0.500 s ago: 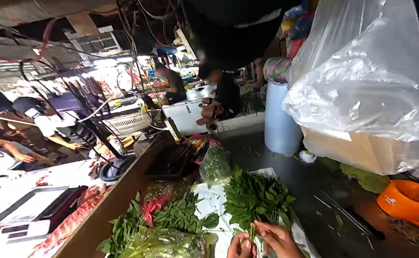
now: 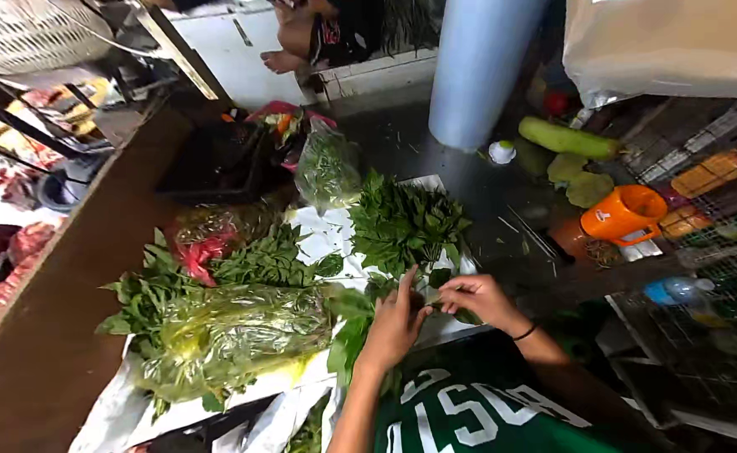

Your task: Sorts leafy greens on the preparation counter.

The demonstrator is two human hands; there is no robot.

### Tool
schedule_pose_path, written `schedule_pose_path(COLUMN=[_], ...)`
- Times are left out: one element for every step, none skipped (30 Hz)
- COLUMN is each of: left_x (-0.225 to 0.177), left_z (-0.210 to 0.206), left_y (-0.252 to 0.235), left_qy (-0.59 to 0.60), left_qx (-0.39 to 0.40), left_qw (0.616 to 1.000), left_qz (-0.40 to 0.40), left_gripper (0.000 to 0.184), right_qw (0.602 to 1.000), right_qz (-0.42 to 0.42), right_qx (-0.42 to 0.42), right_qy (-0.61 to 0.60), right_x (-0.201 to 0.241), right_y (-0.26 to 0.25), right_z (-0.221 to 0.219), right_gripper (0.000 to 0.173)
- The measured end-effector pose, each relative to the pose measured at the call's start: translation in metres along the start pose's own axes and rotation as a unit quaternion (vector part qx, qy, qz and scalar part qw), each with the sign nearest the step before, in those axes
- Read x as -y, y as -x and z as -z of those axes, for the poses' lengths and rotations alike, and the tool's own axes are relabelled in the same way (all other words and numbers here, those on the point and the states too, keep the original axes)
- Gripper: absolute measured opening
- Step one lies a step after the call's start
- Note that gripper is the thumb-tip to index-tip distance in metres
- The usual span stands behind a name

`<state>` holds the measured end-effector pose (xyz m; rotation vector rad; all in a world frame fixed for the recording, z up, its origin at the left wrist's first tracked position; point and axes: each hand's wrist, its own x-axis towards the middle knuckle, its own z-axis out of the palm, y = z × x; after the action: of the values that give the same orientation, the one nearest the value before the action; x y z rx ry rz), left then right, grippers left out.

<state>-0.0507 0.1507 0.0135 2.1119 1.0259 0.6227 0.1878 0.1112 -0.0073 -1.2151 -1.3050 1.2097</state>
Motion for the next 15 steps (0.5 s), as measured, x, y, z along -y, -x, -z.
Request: schedule_pose_path(left_x=[-0.008, -0.014, -0.016, -0.015, -0.010, -0.003, 0.006, 0.015, 0.025, 0.033, 0.040, 0.046, 0.050, 0.052, 0.051], left_z=[-0.001, 0.000, 0.002, 0.002, 0.002, 0.001, -0.001, -0.002, -0.006, -0.012, -0.020, -0.027, -0.034, -0.041, -0.048], left_y=[0.000, -0.001, -0.001, 0.000, 0.002, 0.006, 0.011, 0.017, 0.023, 0.032, 0.041, 0.050, 0.058, 0.062, 0.066], left_qy=[-0.015, -0.015, -0.002, 0.018, 0.044, 0.066, 0.083, 0.095, 0.104, 0.110, 0.112, 0.114, 0.116, 0.126, 0.141], left_qx=[-0.043, -0.085, -0.126, -0.161, -0.186, -0.201, -0.211, -0.220, -0.229, -0.236, -0.241, -0.248, -0.255, -0.263, -0.271], left_qw=[0.999, 0.996, 0.992, 0.987, 0.982, 0.977, 0.974, 0.970, 0.967, 0.964, 0.961, 0.957, 0.953, 0.948, 0.942], left_qz=[-0.009, -0.015, -0.017, -0.015, -0.009, 0.003, 0.017, 0.030, 0.042, 0.059, 0.079, 0.099, 0.117, 0.129, 0.135], left_gripper=[0.074, 0.073, 0.072, 0.071, 0.072, 0.074, 0.076, 0.077, 0.077, 0.077, 0.076, 0.075, 0.074, 0.073, 0.071], right_qw=[0.999, 0.995, 0.989, 0.981, 0.973, 0.964, 0.954, 0.944, 0.933, 0.921, 0.908, 0.897, 0.894, 0.898, 0.906], right_qz=[0.009, 0.021, 0.037, 0.059, 0.091, 0.125, 0.157, 0.182, 0.203, 0.225, 0.246, 0.254, 0.239, 0.203, 0.146], right_qx=[-0.047, -0.091, -0.132, -0.165, -0.188, -0.204, -0.220, -0.239, -0.261, -0.289, -0.321, -0.348, -0.371, -0.384, -0.388], right_qy=[0.011, 0.033, 0.059, 0.081, 0.103, 0.117, 0.128, 0.137, 0.140, 0.130, 0.111, 0.093, 0.077, 0.072, 0.086], right_x=[0.007, 0.019, 0.034, 0.047, 0.058, 0.066, 0.072, 0.077, 0.081, 0.081, 0.077, 0.068, 0.055, 0.037, 0.013], right_y=[0.002, 0.001, -0.001, -0.006, -0.012, -0.022, -0.036, -0.053, -0.072, -0.093, -0.114, -0.134, -0.152, -0.168, -0.177], right_z=[0.017, 0.038, 0.060, 0.083, 0.105, 0.126, 0.144, 0.159, 0.170, 0.178, 0.185, 0.192, 0.198, 0.204, 0.211], right_gripper=[0.018, 0.019, 0.019, 0.019, 0.019, 0.019, 0.020, 0.021, 0.021, 0.020, 0.019, 0.018, 0.020, 0.023, 0.028])
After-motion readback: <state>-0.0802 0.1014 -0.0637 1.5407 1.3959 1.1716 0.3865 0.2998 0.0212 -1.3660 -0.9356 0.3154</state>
